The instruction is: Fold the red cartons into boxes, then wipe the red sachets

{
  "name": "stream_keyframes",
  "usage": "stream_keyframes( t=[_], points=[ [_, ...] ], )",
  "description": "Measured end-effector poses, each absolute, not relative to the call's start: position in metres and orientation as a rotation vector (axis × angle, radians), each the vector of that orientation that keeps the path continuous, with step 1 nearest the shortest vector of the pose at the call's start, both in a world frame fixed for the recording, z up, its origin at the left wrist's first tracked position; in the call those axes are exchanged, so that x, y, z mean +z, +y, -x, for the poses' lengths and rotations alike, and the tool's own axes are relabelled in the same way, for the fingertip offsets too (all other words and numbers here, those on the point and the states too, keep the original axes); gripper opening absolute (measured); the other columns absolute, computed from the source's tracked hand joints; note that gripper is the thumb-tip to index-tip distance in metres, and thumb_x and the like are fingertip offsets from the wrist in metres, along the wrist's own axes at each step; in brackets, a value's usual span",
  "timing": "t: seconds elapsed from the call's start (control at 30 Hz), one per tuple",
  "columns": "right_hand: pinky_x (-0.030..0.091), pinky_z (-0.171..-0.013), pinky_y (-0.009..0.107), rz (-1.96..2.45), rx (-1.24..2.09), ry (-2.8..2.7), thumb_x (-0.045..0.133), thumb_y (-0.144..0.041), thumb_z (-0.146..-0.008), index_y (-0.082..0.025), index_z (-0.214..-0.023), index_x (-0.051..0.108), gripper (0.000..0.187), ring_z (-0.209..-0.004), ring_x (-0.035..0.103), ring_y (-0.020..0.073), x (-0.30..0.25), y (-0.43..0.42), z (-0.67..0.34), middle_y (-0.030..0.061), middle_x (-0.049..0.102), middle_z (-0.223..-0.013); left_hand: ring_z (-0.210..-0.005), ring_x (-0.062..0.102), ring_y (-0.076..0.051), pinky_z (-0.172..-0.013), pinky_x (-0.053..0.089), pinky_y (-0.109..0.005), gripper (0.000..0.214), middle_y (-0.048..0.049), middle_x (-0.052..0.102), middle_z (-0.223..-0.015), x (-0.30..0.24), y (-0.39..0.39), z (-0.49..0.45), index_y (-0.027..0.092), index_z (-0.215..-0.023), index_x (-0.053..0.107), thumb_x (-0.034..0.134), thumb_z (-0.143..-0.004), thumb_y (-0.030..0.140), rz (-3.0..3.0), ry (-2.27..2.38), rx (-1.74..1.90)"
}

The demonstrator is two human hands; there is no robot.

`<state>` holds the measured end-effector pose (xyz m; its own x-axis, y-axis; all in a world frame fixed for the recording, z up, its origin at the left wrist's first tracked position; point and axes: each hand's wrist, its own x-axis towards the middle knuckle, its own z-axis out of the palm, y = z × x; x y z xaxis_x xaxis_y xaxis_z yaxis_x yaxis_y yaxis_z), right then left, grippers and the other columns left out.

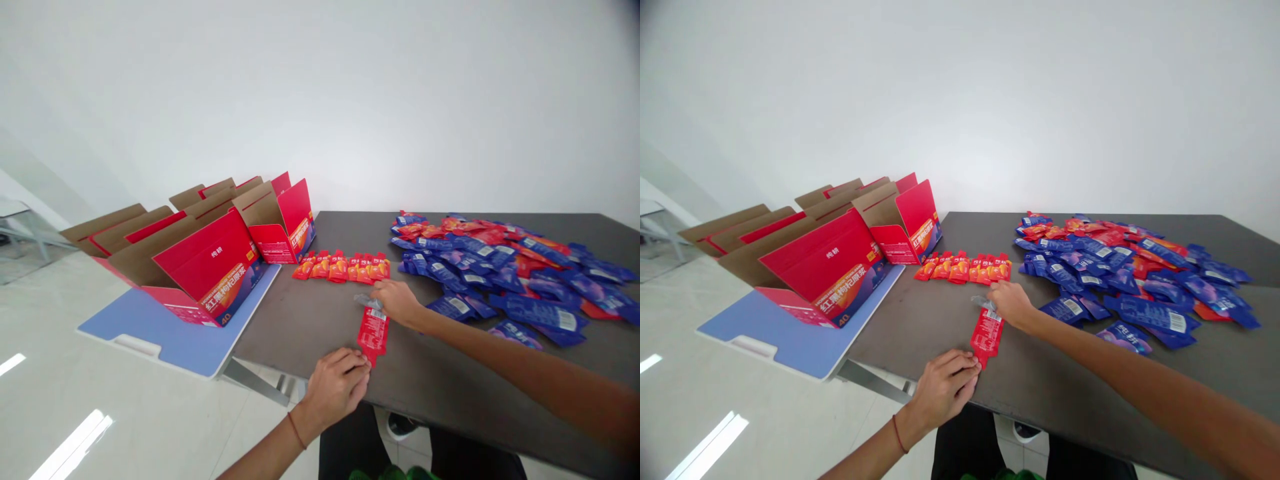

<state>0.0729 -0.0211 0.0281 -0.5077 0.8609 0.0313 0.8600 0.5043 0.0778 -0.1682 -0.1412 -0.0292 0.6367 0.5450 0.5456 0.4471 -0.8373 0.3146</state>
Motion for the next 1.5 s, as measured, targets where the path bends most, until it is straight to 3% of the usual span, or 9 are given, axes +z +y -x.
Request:
stream_keyframes(
  t=[0.2,0.4,0.53,0.6,0.87,0.97,1.1,1.27,1.5],
  points=[
    [0.049,-0.085,0.030,-1.879,-0.061,2.917,0.064,-0.010,-0.084,-0.025,-0.103,0.081,0.030,-0.104,0.069,0.0234,0.037,-0.020,-0.097,0.0048,0.077,-0.109,-0.105,0.071,-0.021,-0.093,0.061,-0.035,0.021,-0.0047,0.078,-0.107,-0.023,-0.143,0.168,0.023,-0.111,0.075,0.062,-0.098,0.015,-2.620,0.856,0.958],
    [0.055,-0.084,0.035,-2.568,-0.228,3.092,0.064,-0.033,-0.086,-0.023,-0.097,0.081,0.022,-0.091,0.073,0.0255,0.057,-0.041,-0.137,0.0052,0.080,-0.099,-0.098,0.069,-0.021,-0.090,0.057,-0.035,0.012,-0.0060,0.074,-0.107,0.001,-0.134,0.156,0.022,-0.106,0.074,0.064,-0.100,0.024,-2.265,1.246,0.879],
    [0.058,-0.079,0.037,-2.782,-0.434,3.100,0.069,-0.041,-0.081,-0.024,-0.091,0.081,0.023,-0.083,0.074,0.0261,0.072,-0.064,-0.156,0.0034,0.080,-0.090,-0.115,0.061,-0.034,-0.101,0.052,-0.050,0.045,-0.0155,0.064,-0.128,0.006,-0.129,0.136,0.015,-0.116,0.068,0.083,-0.083,0.041,-2.346,1.589,0.676],
    [0.058,-0.076,0.038,-2.857,-0.521,3.053,0.072,-0.044,-0.079,-0.026,-0.089,0.081,0.022,-0.080,0.074,0.0265,0.076,-0.075,-0.162,0.0024,0.080,-0.088,-0.119,0.058,-0.037,-0.102,0.050,-0.052,0.048,-0.0174,0.061,-0.132,0.004,-0.127,0.127,0.013,-0.116,0.065,0.084,-0.082,0.040,-2.389,1.648,0.609],
    [0.059,-0.078,0.039,-3.003,-0.605,2.930,0.076,-0.047,-0.077,-0.025,-0.090,0.081,0.026,-0.082,0.074,0.0277,0.081,-0.096,-0.181,0.0027,0.080,-0.088,-0.089,0.073,-0.022,-0.073,0.050,-0.028,0.036,-0.0022,0.074,-0.101,0.009,-0.124,0.129,0.026,-0.134,0.053,0.064,-0.099,0.023,-2.354,1.699,0.539],
    [0.059,-0.078,0.039,-3.030,-0.584,2.923,0.075,-0.047,-0.077,-0.025,-0.090,0.081,0.027,-0.085,0.074,0.0282,0.083,-0.097,-0.184,0.0030,0.080,-0.089,-0.093,0.071,-0.022,-0.071,0.051,-0.028,0.037,-0.0041,0.075,-0.103,0.010,-0.132,0.139,0.026,-0.138,0.056,0.058,-0.102,0.016,-2.799,1.580,0.454],
    [0.059,-0.078,0.039,-3.005,-0.570,2.956,0.075,-0.047,-0.076,-0.025,-0.089,0.081,0.026,-0.082,0.074,0.0278,0.083,-0.096,-0.179,0.0027,0.080,-0.087,-0.096,0.067,-0.024,-0.071,0.055,-0.032,0.027,-0.0089,0.074,-0.112,0.004,-0.147,0.146,0.017,-0.128,0.065,0.062,-0.101,0.018,-3.200,1.256,0.288],
    [0.059,-0.077,0.039,-2.918,-0.608,2.996,0.072,-0.046,-0.077,-0.026,-0.088,0.081,0.024,-0.082,0.074,0.0278,0.077,-0.089,-0.166,0.0030,0.080,-0.087,-0.096,0.065,-0.024,-0.070,0.057,-0.033,0.031,-0.0102,0.072,-0.111,-0.009,-0.157,0.146,0.012,-0.129,0.066,0.062,-0.104,0.031,-3.206,1.216,0.220],
    [0.056,-0.079,0.038,-2.799,-0.666,3.108,0.071,-0.044,-0.080,-0.023,-0.090,0.081,0.026,-0.084,0.073,0.0265,0.075,-0.083,-0.145,0.0043,0.080,-0.090,-0.097,0.063,-0.024,-0.080,0.057,-0.037,0.023,-0.0101,0.071,-0.110,-0.023,-0.168,0.147,0.015,-0.122,0.069,0.062,-0.100,0.017,-3.055,1.428,0.344]
  ],
)
